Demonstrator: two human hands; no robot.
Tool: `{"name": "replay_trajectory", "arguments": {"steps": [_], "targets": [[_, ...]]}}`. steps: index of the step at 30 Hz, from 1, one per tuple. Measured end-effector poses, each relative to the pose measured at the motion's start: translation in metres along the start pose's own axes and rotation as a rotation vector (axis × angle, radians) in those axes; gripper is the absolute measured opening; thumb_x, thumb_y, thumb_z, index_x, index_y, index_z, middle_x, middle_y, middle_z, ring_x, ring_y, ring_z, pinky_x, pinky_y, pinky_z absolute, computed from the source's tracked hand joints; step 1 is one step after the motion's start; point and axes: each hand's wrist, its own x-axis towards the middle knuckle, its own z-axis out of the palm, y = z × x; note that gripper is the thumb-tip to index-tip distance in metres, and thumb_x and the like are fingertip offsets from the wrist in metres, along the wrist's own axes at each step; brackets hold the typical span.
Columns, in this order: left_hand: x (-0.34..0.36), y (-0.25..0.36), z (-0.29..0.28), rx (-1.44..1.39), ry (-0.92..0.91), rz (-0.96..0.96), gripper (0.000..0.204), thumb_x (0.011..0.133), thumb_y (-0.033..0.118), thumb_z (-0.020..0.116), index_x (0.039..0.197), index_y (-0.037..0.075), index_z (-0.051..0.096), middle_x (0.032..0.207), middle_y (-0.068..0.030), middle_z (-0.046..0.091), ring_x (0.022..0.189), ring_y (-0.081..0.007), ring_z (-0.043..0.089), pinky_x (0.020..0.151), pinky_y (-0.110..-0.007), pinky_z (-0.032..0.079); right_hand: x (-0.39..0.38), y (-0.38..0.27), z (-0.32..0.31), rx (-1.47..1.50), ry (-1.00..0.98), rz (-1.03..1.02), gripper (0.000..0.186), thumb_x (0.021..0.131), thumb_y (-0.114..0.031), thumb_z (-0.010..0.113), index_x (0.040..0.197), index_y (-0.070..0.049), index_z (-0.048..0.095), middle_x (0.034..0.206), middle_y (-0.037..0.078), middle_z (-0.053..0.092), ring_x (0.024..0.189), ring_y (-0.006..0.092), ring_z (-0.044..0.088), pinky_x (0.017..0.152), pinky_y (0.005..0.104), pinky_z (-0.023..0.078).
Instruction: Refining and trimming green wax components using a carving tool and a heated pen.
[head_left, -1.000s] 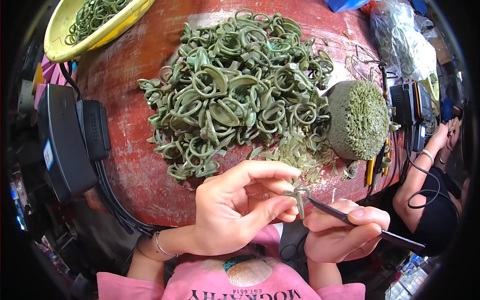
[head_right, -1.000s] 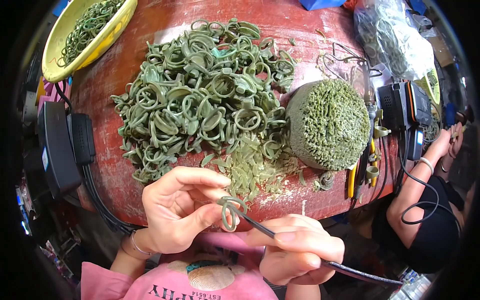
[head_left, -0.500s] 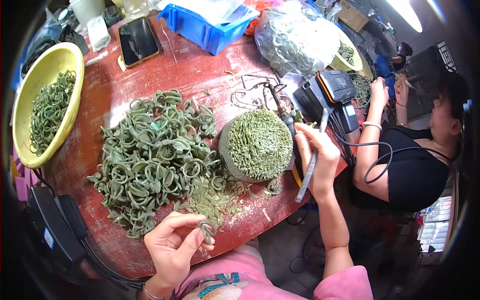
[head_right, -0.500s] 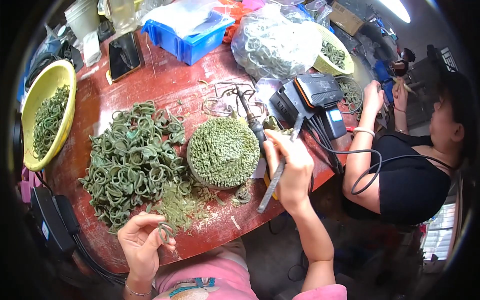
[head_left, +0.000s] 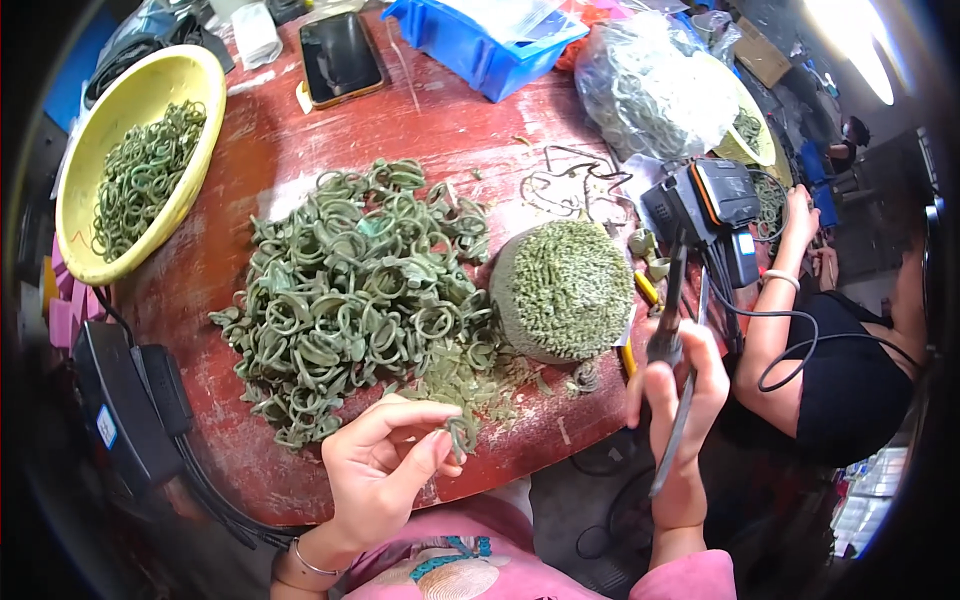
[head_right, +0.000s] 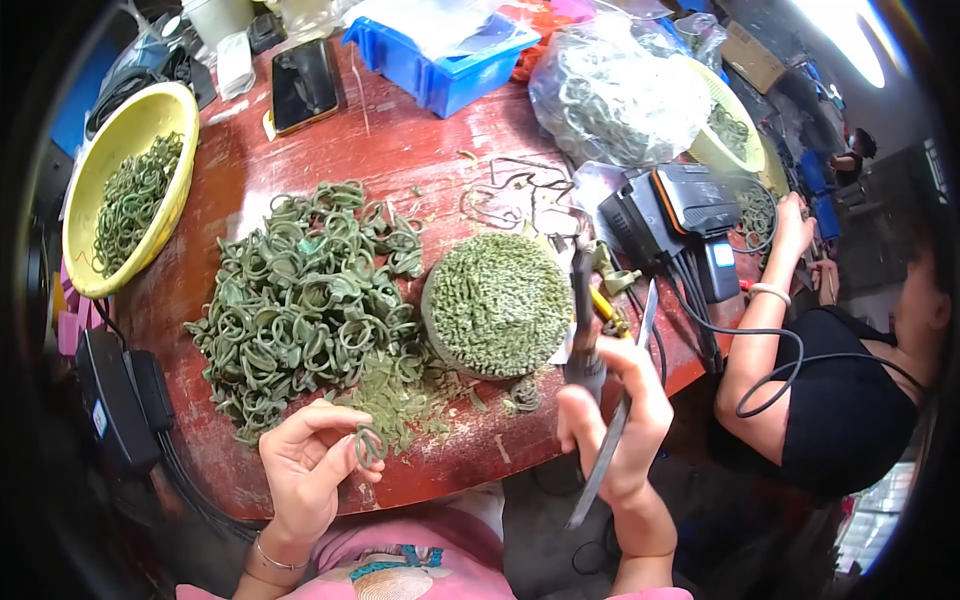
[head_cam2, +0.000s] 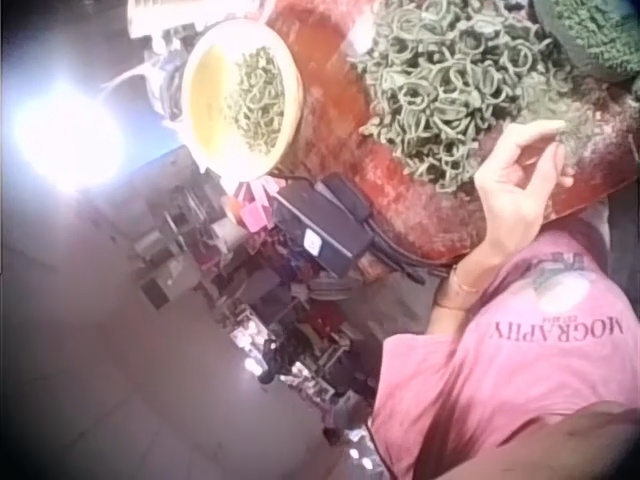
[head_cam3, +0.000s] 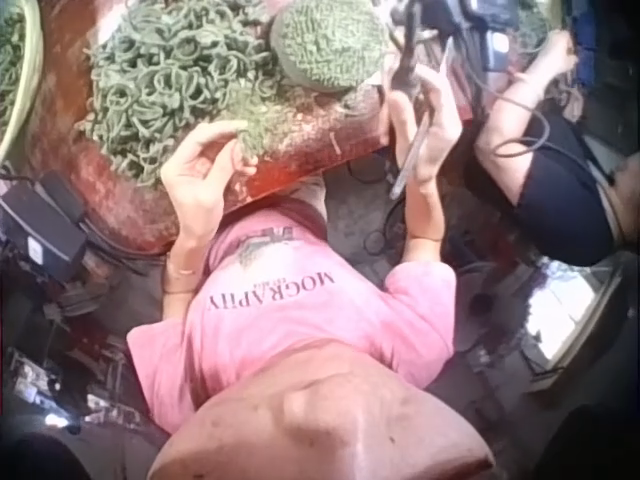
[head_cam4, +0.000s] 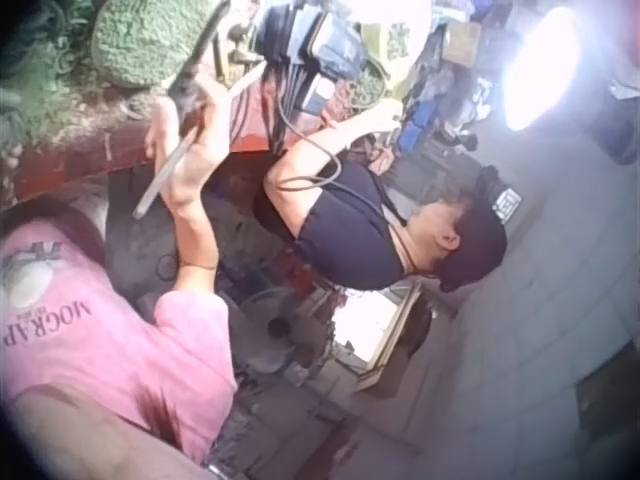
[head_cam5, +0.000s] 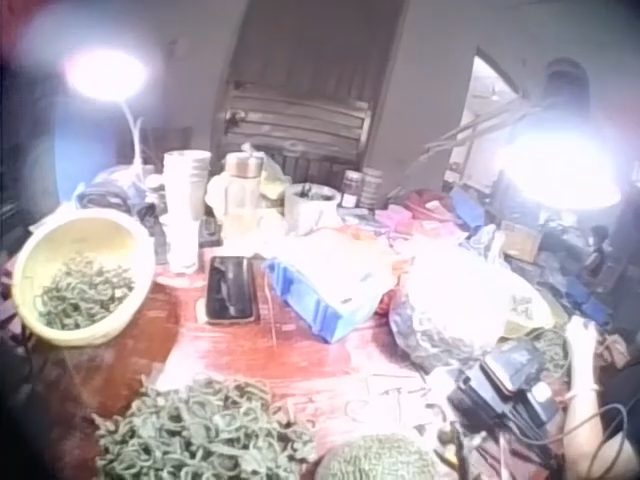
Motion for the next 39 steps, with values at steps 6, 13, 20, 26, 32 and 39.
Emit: {"name": "replay_trajectory", "arguments": {"steps": [6,13,20,26,32,39], "targets": [[0.001,0.000,-0.001,-0.001,-0.026,0.007,0.016,0.084,0.000,0.054,0.097,-0.009,0.056,0.078,-0.0110,0.057,0.064,-0.0156,0.061,0.054,-0.025,0.054,-0.028,0.012,0.002,-0.502,-0.026,0.035,0.038,0.062,-0.014,0.082,0.082,0.000,0.053,0.065,0.005,0.047,0.054,0.0131,0.043,0.050,0.0254,0.037],[0.001,0.000,-0.001,-0.001,-0.006,-0.012,0.016,0.084,-0.001,0.054,0.096,-0.010,0.056,0.079,-0.0112,0.056,0.064,-0.0160,0.061,0.054,-0.025,0.055,-0.027,0.014,0.002,-0.473,-0.042,0.145,0.033,0.067,-0.013,0.079,0.079,-0.001,0.050,0.059,0.003,0.043,0.050,0.0110,0.040,0.046,0.0246,0.034],[0.003,0.001,-0.002,0.009,-0.040,-0.016,0.015,0.084,-0.002,0.052,0.096,-0.010,0.056,0.081,-0.0113,0.055,0.065,-0.0159,0.061,0.054,-0.025,0.055,-0.023,0.013,0.004,-0.522,-0.045,0.090,0.028,0.071,-0.011,0.076,0.078,-0.001,0.050,0.056,0.001,0.043,0.045,0.0089,0.038,0.043,0.0237,0.032],[0.001,0.000,-0.006,-0.017,-0.073,-0.045,0.021,0.083,-0.007,0.054,0.103,-0.007,0.058,0.091,-0.0094,0.053,0.076,-0.0125,0.060,0.066,-0.023,0.054,-0.033,0.006,0.008,-0.353,-0.046,0.094,0.030,0.079,-0.025,0.069,0.080,0.001,0.053,0.057,0.002,0.045,0.045,0.0078,0.045,0.043,0.0225,0.033],[0.003,0.000,-0.008,0.106,-0.090,-0.025,0.020,0.083,-0.009,0.049,0.101,-0.010,0.057,0.091,-0.0124,0.052,0.075,-0.0136,0.057,0.067,-0.027,0.055,-0.050,0.003,0.024,-0.441,-0.422,-0.115,0.043,0.070,-0.041,0.073,0.082,-0.002,0.058,0.066,0.007,0.059,0.053,0.0199,0.059,0.049,0.0274,0.047],[0.004,0.003,-0.010,0.172,-0.106,0.005,0.021,0.083,-0.008,0.050,0.101,-0.009,0.058,0.091,-0.0115,0.052,0.074,-0.0112,0.055,0.064,-0.023,0.052,-0.051,0.003,0.025,-0.531,-0.442,-0.172,0.043,0.068,-0.039,0.074,0.081,-0.001,0.059,0.064,0.006,0.058,0.051,0.0187,0.057,0.047,0.0263,0.045]]}}
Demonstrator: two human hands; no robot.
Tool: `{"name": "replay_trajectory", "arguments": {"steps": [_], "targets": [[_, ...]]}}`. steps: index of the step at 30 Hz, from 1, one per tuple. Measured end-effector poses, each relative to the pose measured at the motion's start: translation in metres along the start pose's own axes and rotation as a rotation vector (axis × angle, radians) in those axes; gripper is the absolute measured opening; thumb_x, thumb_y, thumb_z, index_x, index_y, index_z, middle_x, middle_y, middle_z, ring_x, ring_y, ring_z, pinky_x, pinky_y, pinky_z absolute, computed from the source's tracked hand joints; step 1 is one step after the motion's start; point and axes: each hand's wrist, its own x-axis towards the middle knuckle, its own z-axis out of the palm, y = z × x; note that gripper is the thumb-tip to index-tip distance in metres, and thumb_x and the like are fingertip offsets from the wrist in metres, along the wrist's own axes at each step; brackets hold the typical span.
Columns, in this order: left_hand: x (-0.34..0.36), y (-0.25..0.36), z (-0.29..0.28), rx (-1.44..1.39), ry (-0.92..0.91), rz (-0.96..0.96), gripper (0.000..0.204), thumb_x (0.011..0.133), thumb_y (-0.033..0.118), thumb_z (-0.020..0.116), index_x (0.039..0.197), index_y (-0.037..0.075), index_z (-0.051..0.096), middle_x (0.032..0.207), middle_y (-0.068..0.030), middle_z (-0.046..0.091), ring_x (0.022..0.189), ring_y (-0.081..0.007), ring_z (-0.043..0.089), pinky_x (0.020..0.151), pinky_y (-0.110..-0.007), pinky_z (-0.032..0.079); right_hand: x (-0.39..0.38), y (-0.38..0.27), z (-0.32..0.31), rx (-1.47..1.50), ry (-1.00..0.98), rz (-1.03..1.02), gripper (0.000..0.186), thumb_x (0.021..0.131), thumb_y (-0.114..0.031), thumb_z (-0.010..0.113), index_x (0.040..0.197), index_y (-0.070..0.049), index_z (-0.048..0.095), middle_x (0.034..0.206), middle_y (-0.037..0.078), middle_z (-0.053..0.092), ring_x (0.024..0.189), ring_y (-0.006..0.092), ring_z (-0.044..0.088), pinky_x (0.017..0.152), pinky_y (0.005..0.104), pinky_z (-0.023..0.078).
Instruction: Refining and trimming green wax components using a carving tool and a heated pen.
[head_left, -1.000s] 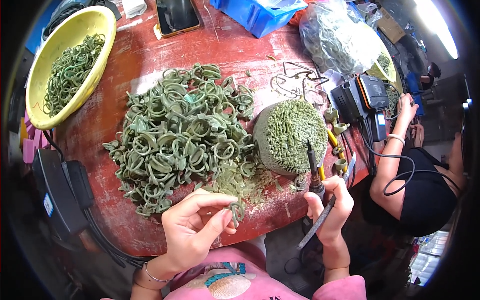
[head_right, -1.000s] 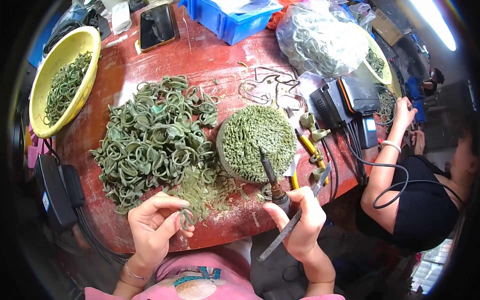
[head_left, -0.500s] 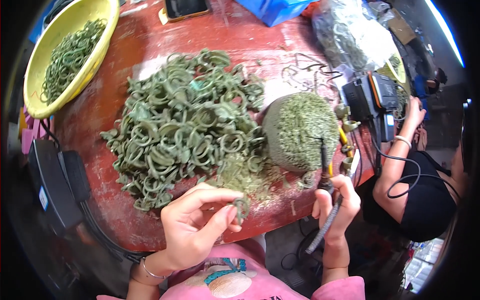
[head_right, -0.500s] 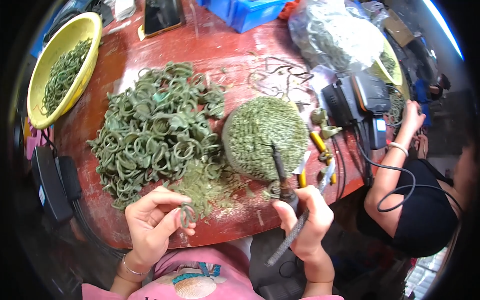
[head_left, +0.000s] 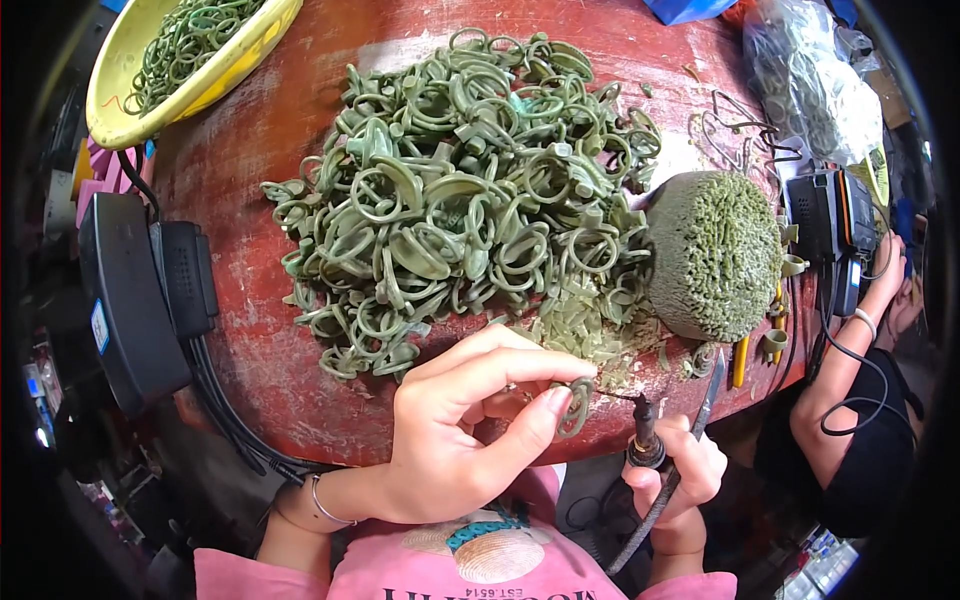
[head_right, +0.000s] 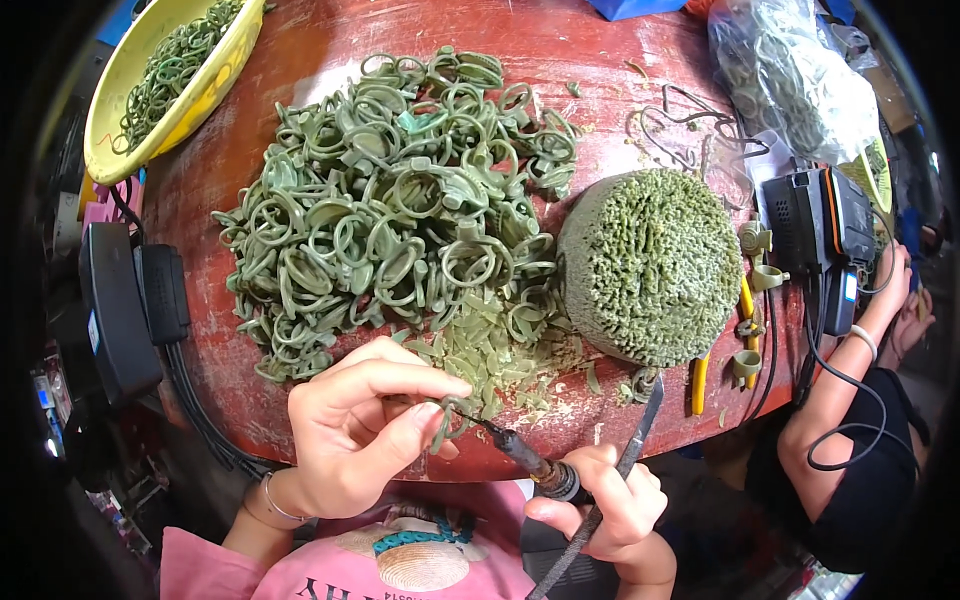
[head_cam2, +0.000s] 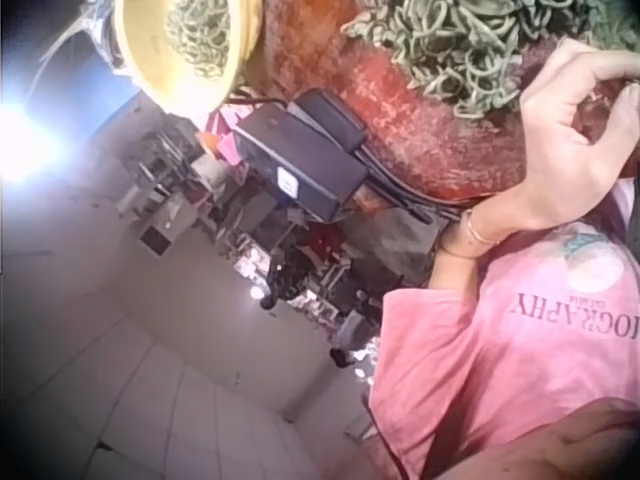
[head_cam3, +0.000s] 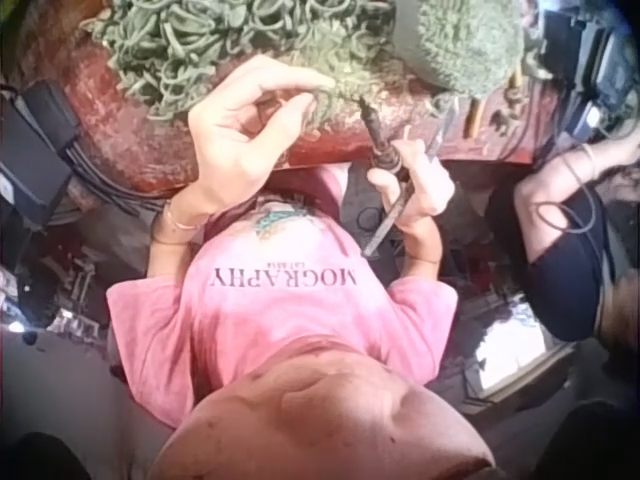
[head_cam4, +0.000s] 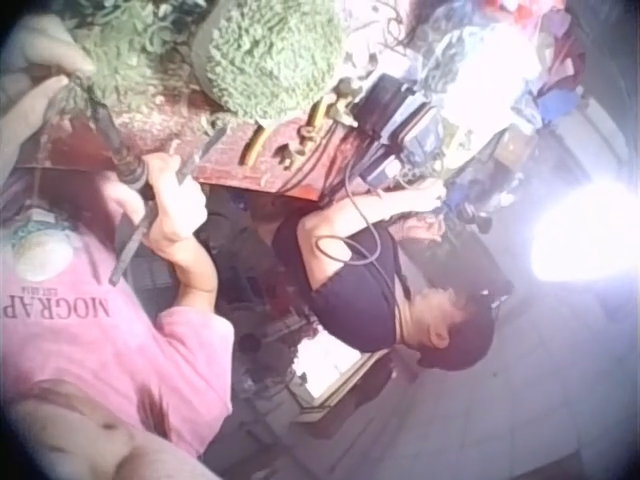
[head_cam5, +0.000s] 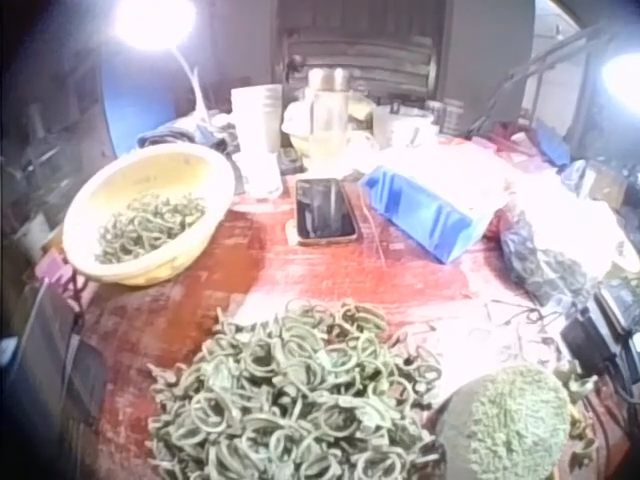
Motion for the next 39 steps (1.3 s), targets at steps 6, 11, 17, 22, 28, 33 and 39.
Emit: {"name": "replay_trajectory", "arguments": {"steps": [6,11,17,22,28,33,39], "targets": [[-0.0011,-0.0001,-0.0015,0.007,0.018,-0.006,0.021,0.082,-0.007,0.051,0.101,-0.008,0.060,0.091,-0.0107,0.051,0.072,-0.0101,0.054,0.062,-0.021,0.048,-0.0006,0.0002,0.0006,-0.007,-0.019,-0.004,0.043,0.069,-0.040,0.073,0.081,-0.001,0.059,0.063,0.006,0.058,0.049,0.0184,0.056,0.046,0.0255,0.044],[-0.0010,0.0009,-0.0021,0.022,0.026,-0.007,0.020,0.083,-0.007,0.050,0.100,-0.008,0.060,0.090,-0.0105,0.051,0.072,-0.0101,0.054,0.062,-0.021,0.049,0.0014,-0.0010,0.0005,-0.005,-0.029,-0.006,0.043,0.070,-0.038,0.073,0.081,0.000,0.059,0.063,0.007,0.058,0.050,0.0182,0.056,0.047,0.0257,0.044],[-0.0009,0.0003,-0.0025,0.021,0.030,-0.007,0.020,0.083,-0.006,0.051,0.100,-0.008,0.060,0.090,-0.0106,0.050,0.071,-0.0102,0.054,0.062,-0.022,0.051,0.0022,-0.0011,-0.0001,-0.008,-0.043,-0.014,0.043,0.069,-0.038,0.074,0.081,0.001,0.059,0.063,0.007,0.058,0.050,0.0184,0.057,0.047,0.0257,0.045],[-0.0011,0.0005,-0.0021,0.020,0.037,-0.036,0.019,0.084,-0.005,0.050,0.101,-0.008,0.060,0.091,-0.0106,0.050,0.071,-0.0100,0.055,0.062,-0.022,0.051,0.0020,-0.0006,0.0005,-0.013,-0.041,-0.012,0.043,0.069,-0.038,0.074,0.081,0.001,0.059,0.064,0.007,0.059,0.050,0.0184,0.057,0.047,0.0258,0.045],[-0.0016,0.0012,-0.0031,0.038,0.028,-0.040,0.019,0.084,-0.003,0.051,0.101,-0.008,0.059,0.091,-0.0106,0.050,0.071,-0.0101,0.055,0.063,-0.022,0.051,0.0019,-0.0005,0.0002,-0.022,-0.045,-0.008,0.044,0.068,-0.040,0.074,0.081,0.000,0.059,0.064,0.007,0.059,0.050,0.0183,0.056,0.046,0.0259,0.044],[-0.0012,0.0014,-0.0034,0.038,0.021,-0.032,0.019,0.084,-0.003,0.051,0.100,-0.008,0.060,0.091,-0.0106,0.050,0.070,-0.0100,0.055,0.062,-0.022,0.051,0.0012,-0.0004,0.0003,-0.039,-0.043,-0.007,0.045,0.069,-0.040,0.074,0.081,0.000,0.059,0.065,0.007,0.059,0.050,0.0183,0.056,0.046,0.0260,0.044],[-0.0008,0.0023,-0.0025,0.015,0.021,-0.041,0.019,0.084,-0.003,0.051,0.100,-0.009,0.060,0.091,-0.0109,0.050,0.071,-0.0104,0.056,0.063,-0.022,0.052,0.0010,-0.0002,0.0007,-0.022,-0.047,0.004,0.044,0.069,-0.040,0.074,0.081,0.000,0.059,0.064,0.007,0.059,0.049,0.0182,0.056,0.047,0.0256,0.044]]}}
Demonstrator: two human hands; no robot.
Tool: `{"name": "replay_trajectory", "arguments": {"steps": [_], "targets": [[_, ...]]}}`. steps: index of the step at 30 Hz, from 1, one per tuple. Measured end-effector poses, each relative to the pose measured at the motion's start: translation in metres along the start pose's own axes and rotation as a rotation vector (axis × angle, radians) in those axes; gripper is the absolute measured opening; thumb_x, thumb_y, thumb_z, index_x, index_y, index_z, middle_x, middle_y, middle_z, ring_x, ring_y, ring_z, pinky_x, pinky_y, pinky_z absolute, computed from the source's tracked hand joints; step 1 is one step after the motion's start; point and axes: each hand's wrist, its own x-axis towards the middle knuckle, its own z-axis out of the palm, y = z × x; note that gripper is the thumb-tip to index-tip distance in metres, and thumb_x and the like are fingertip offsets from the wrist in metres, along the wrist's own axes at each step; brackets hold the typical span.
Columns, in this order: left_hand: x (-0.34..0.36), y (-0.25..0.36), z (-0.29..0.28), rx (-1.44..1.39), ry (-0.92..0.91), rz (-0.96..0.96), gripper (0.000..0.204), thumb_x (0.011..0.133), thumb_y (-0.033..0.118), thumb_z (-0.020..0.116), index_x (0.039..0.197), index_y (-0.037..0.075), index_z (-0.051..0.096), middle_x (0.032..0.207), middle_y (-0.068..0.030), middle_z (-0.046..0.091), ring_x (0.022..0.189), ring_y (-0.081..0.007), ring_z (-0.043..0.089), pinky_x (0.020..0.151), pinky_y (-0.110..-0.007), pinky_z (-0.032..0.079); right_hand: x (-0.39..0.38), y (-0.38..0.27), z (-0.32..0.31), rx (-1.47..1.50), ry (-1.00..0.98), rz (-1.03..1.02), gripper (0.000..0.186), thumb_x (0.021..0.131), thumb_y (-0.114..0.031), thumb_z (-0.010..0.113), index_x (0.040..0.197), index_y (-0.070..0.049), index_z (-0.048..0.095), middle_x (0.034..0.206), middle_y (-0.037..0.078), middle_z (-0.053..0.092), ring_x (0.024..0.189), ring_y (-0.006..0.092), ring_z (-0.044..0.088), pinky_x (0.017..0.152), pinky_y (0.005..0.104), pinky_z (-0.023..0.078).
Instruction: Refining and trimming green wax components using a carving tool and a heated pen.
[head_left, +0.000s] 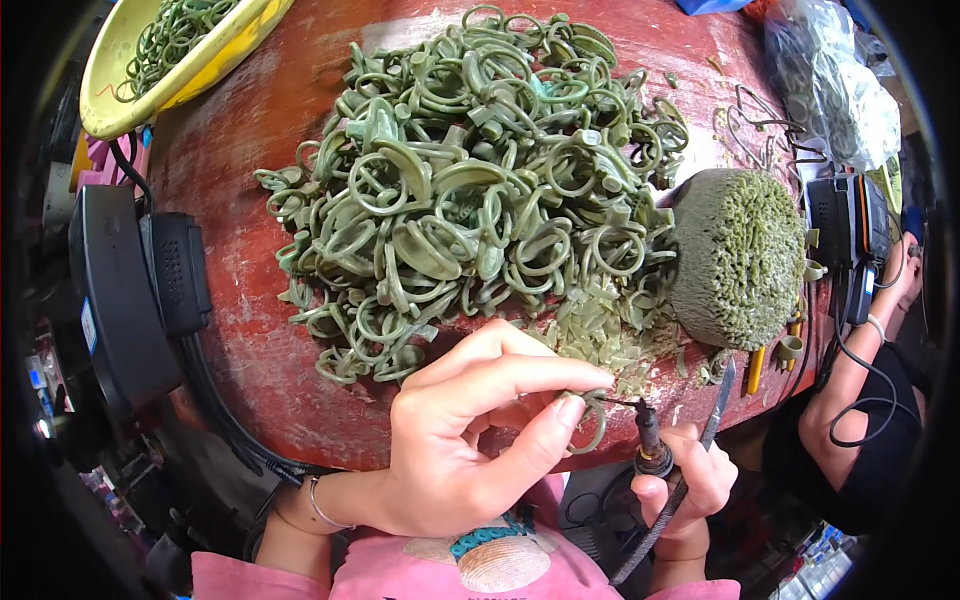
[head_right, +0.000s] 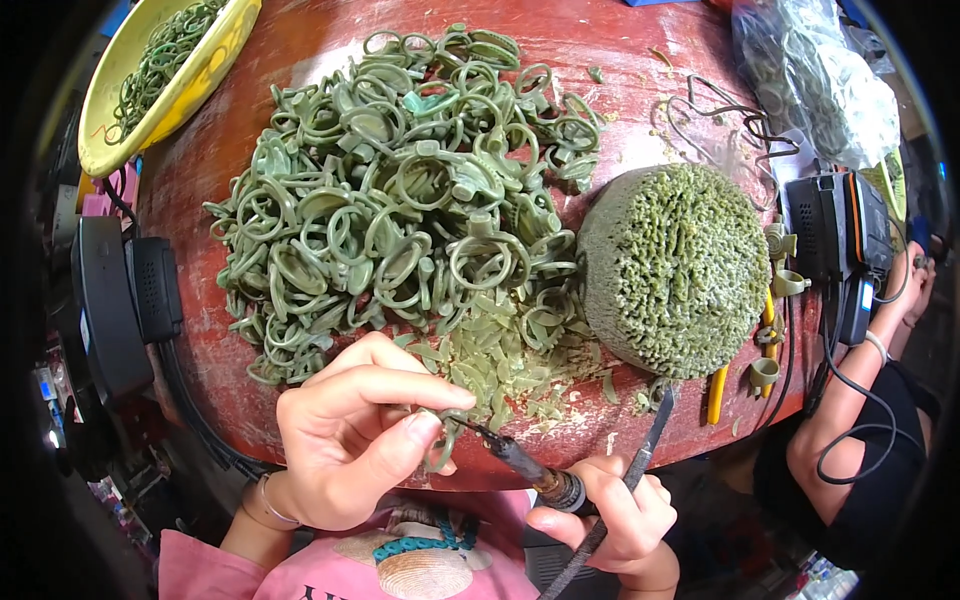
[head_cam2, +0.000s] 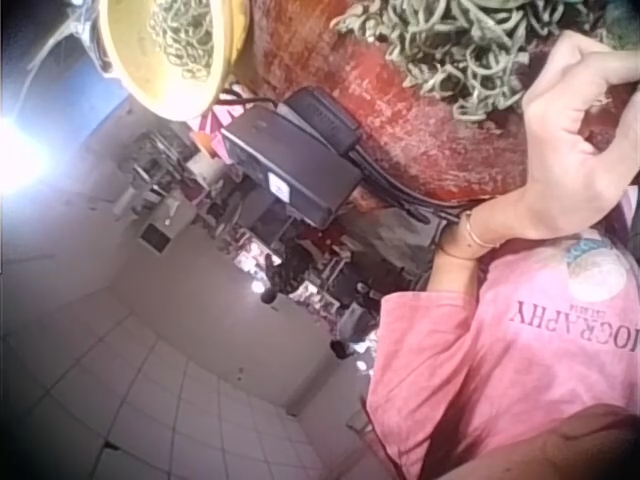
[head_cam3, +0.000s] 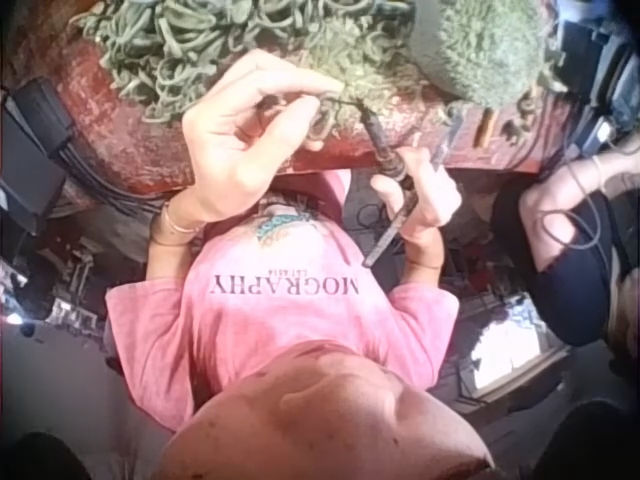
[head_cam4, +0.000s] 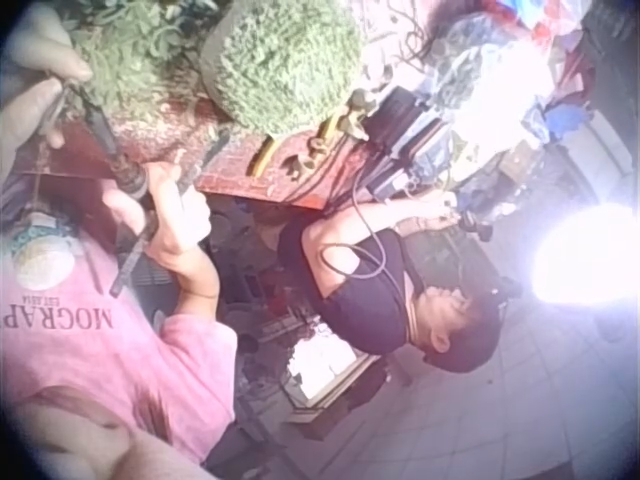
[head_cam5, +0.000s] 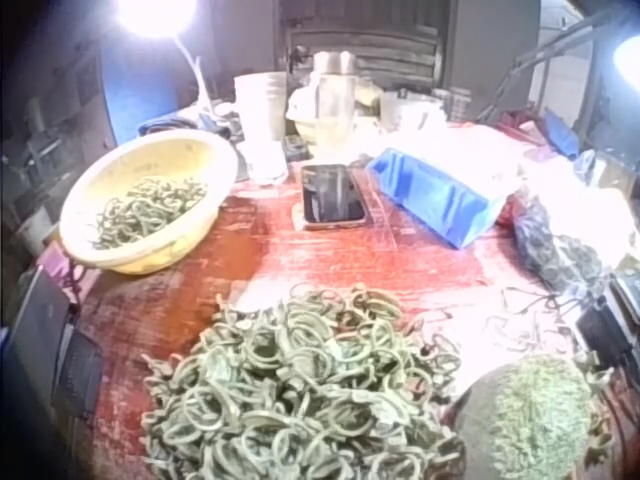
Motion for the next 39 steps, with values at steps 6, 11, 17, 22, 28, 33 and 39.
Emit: {"name": "replay_trajectory", "arguments": {"steps": [6,11,17,22,28,33,39], "targets": [[0.000,0.000,0.000,-0.022,0.000,-0.012,0.019,0.084,-0.004,0.050,0.100,-0.009,0.060,0.091,-0.0112,0.050,0.072,-0.0107,0.056,0.064,-0.022,0.052,0.001,-0.001,0.001,0.014,0.018,0.015,0.043,0.069,-0.040,0.074,0.080,-0.001,0.059,0.062,0.006,0.058,0.049,0.0172,0.055,0.046,0.0243,0.043],[0.000,0.000,-0.001,-0.023,-0.002,-0.014,0.019,0.084,-0.005,0.050,0.100,-0.008,0.060,0.091,-0.0111,0.050,0.071,-0.0106,0.057,0.063,-0.022,0.052,0.001,-0.001,0.001,0.028,0.022,0.007,0.043,0.070,-0.040,0.073,0.080,0.000,0.059,0.061,0.006,0.057,0.048,0.0162,0.054,0.046,0.0238,0.042],[0.000,0.001,0.000,-0.037,0.006,-0.016,0.019,0.084,-0.005,0.050,0.099,-0.008,0.060,0.090,-0.0110,0.051,0.069,-0.0106,0.057,0.062,-0.021,0.051,0.002,-0.001,0.002,0.056,0.029,0.013,0.043,0.071,-0.040,0.073,0.079,0.000,0.060,0.061,0.006,0.057,0.048,0.0158,0.055,0.046,0.0238,0.042],[0.001,0.000,0.000,-0.022,0.013,0.014,0.019,0.084,-0.004,0.050,0.099,-0.008,0.060,0.090,-0.0111,0.051,0.068,-0.0109,0.057,0.061,-0.021,0.051,0.002,-0.002,0.001,0.070,0.026,0.023,0.043,0.070,-0.039,0.073,0.079,0.001,0.060,0.062,0.006,0.057,0.049,0.0167,0.055,0.047,0.0243,0.043],[0.001,0.000,-0.001,-0.023,0.009,0.021,0.019,0.083,-0.004,0.050,0.100,-0.009,0.059,0.090,-0.0120,0.050,0.068,-0.0114,0.056,0.060,-0.023,0.053,0.000,0.000,0.000,0.072,0.016,0.026,0.043,0.069,-0.038,0.074,0.080,0.001,0.059,0.063,0.007,0.058,0.050,0.0175,0.056,0.048,0.0253,0.044],[0.001,-0.002,-0.002,-0.007,0.001,0.046,0.019,0.083,-0.005,0.050,0.099,-0.009,0.059,0.091,-0.0124,0.050,0.070,-0.0125,0.056,0.059,-0.023,0.053,-0.009,0.008,0.003,0.250,0.060,0.059,0.043,0.074,-0.040,0.070,0.082,0.001,0.059,0.064,0.008,0.059,0.051,0.0181,0.057,0.048,0.0263,0.045],[-0.001,-0.003,0.000,0.148,0.019,0.174,0.022,0.075,-0.011,0.056,0.095,-0.006,0.062,0.092,-0.0143,0.055,0.075,-0.0153,0.059,0.060,-0.026,0.052,-0.019,0.014,0.004,0.303,0.106,0.118,0.047,0.079,-0.044,0.064,0.083,0.002,0.058,0.066,0.009,0.059,0.051,0.0181,0.057,0.047,0.0256,0.045]]}}
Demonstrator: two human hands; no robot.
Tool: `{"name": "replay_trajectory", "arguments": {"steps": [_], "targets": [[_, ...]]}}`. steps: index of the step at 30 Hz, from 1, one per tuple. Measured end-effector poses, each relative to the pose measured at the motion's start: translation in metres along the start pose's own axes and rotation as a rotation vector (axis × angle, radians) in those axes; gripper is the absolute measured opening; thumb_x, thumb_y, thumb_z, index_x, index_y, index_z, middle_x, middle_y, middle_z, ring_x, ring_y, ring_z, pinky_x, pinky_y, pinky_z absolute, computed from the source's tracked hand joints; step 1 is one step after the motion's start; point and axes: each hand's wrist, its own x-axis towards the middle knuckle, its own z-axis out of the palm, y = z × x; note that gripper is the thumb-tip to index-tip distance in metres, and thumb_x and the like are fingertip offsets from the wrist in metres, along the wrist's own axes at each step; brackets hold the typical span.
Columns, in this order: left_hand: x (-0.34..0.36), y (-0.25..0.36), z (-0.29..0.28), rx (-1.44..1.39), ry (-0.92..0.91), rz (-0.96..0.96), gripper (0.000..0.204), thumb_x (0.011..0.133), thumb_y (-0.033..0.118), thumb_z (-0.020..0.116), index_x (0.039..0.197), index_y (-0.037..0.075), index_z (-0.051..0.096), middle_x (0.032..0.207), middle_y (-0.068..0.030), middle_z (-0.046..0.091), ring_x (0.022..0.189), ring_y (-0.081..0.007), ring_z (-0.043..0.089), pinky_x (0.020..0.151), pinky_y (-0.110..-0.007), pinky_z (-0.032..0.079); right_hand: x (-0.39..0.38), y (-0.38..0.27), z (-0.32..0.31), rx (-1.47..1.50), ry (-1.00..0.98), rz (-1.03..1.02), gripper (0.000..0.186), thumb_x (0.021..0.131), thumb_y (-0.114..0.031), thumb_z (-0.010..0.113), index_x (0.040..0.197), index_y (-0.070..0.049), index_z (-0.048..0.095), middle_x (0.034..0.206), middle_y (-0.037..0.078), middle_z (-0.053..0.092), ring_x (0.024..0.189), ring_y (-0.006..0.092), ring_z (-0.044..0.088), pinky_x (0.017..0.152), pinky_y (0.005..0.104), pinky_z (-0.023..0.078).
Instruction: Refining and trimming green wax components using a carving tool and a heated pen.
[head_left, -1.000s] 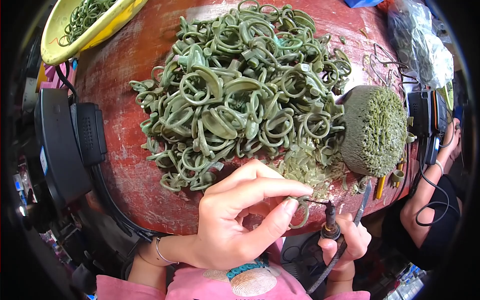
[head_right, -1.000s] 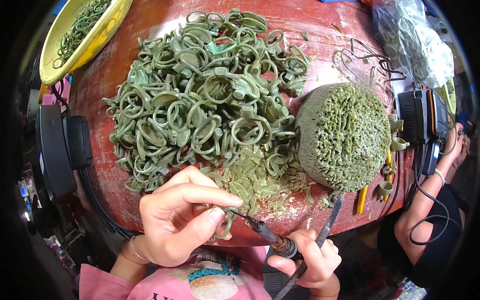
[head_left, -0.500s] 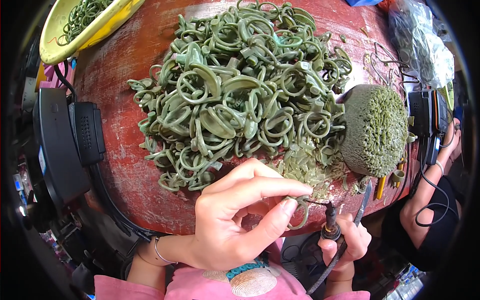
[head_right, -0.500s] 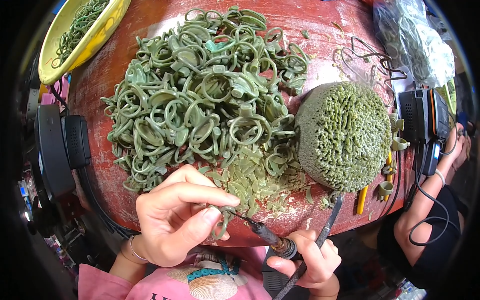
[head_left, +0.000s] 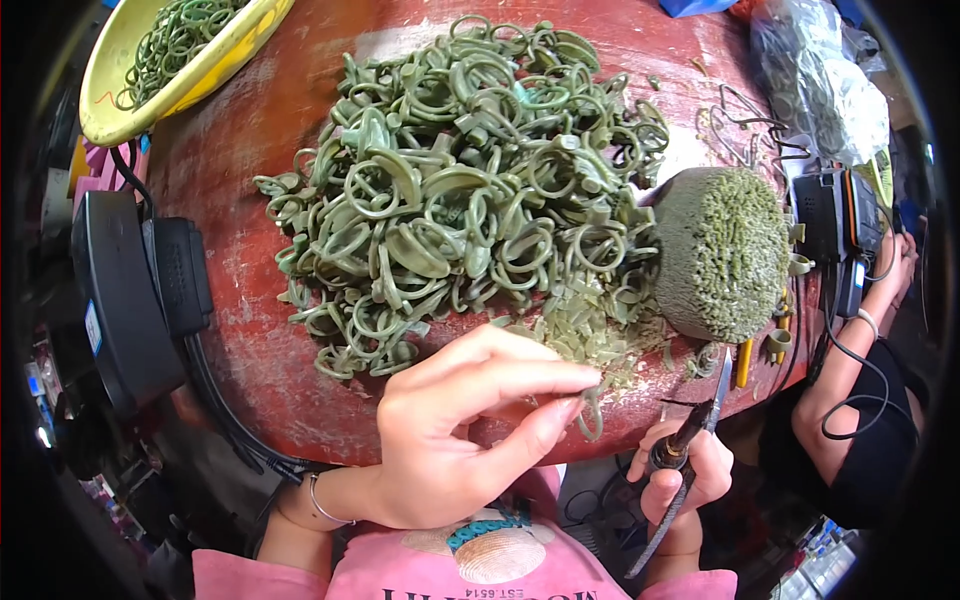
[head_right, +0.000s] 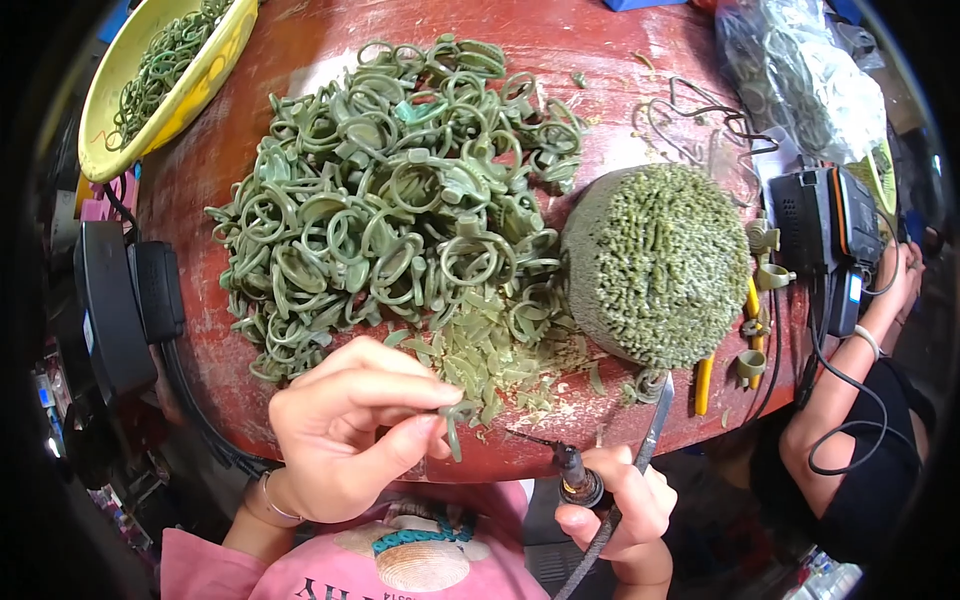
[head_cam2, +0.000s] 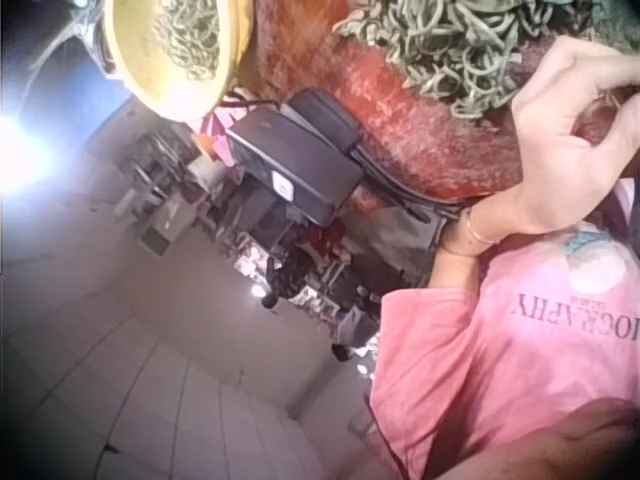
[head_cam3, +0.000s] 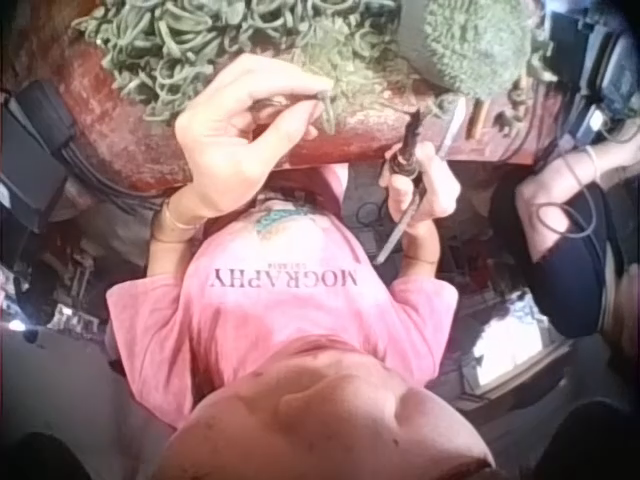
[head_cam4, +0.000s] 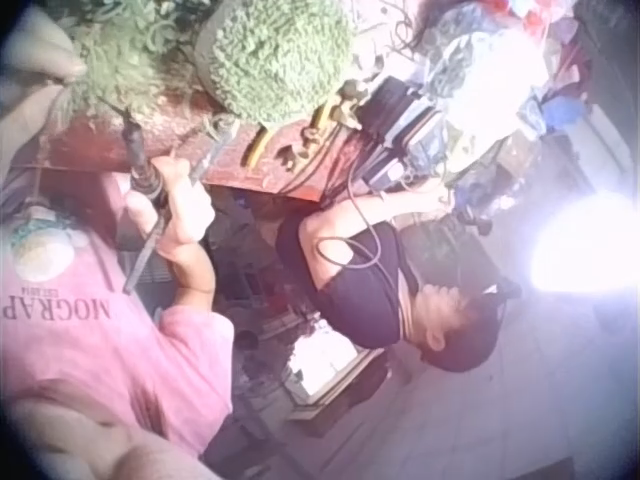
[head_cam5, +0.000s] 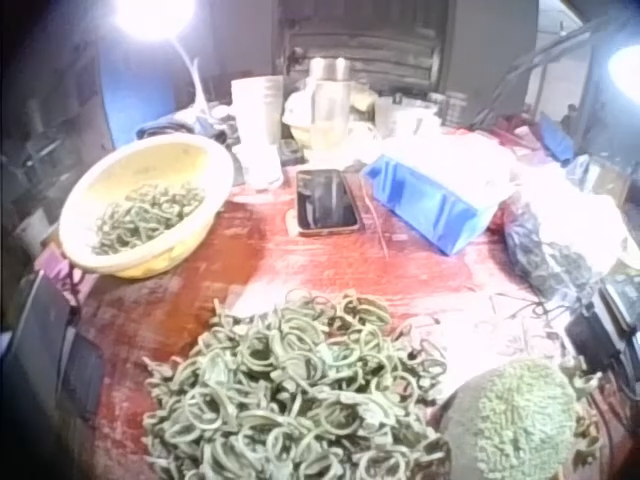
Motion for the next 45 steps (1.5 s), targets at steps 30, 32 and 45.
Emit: {"name": "replay_trajectory", "arguments": {"steps": [30,32,45], "targets": [[-0.004,0.000,-0.004,-0.549,0.043,-0.048,0.024,0.083,-0.005,0.048,0.107,-0.007,0.047,0.105,-0.0206,0.055,0.089,-0.0213,0.061,0.068,-0.028,0.054,0.143,0.003,-0.052,-0.695,0.336,0.073,0.021,0.087,-0.015,0.056,0.099,0.001,0.059,0.075,0.022,0.058,0.069,0.0358,0.058,0.064,0.0388,0.044],[-0.002,0.000,-0.005,-0.629,0.030,-0.028,0.028,0.081,-0.006,0.047,0.108,-0.008,0.045,0.106,-0.0206,0.054,0.090,-0.0204,0.059,0.067,-0.028,0.054,0.140,-0.009,-0.046,-0.696,0.449,0.005,0.015,0.082,-0.009,0.061,0.095,-0.002,0.062,0.076,0.014,0.059,0.068,0.0276,0.058,0.063,0.0353,0.045],[-0.004,0.002,-0.004,-0.386,0.017,-0.119,0.023,0.080,0.002,0.063,0.103,0.000,0.061,0.082,-0.0015,0.058,0.061,-0.0037,0.051,0.051,-0.016,0.040,0.124,-0.059,0.013,-0.540,0.069,-0.444,0.022,0.062,-0.001,0.071,0.082,-0.006,0.063,0.079,0.008,0.052,0.081,0.0278,0.046,0.069,0.0372,0.038]]}}
